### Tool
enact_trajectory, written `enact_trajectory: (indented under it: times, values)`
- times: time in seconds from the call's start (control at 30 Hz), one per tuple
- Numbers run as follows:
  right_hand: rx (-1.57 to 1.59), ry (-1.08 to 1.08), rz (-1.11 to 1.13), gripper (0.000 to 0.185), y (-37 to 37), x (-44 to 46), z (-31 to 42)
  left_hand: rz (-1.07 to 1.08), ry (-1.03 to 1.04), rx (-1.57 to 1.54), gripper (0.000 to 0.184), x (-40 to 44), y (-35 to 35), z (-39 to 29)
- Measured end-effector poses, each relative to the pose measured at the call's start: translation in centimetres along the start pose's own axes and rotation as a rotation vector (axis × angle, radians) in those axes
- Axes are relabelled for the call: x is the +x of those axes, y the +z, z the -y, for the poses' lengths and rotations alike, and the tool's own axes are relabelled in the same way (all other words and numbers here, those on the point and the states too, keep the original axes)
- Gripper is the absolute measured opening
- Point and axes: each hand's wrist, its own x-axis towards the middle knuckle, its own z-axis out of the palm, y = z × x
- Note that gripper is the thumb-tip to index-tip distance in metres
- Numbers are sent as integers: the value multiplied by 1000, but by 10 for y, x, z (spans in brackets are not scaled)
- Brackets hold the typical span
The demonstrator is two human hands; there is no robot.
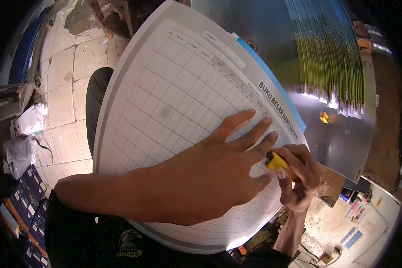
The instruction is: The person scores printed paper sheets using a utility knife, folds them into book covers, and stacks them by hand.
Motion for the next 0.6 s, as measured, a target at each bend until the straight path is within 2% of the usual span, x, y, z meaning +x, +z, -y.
enact_trajectory:
  times: [0.1, 0.3, 0.4, 0.6]
  values:
    - [18, 37, 6, 33, -3, 5, 1, -95, -78, 71, 24, 3, -6, 2]
    - [-2, 62, 5, 35, -1, 3, 1, -194, -149, 94, 42, 7, -11, 17]
    - [15, 21, -23, 37, 2, -1, -3, -197, -225, 245, 41, 9, 0, 15]
    - [37, -22, -46, 38, 4, 0, -7, -149, -273, 309, 41, 10, 0, 12]
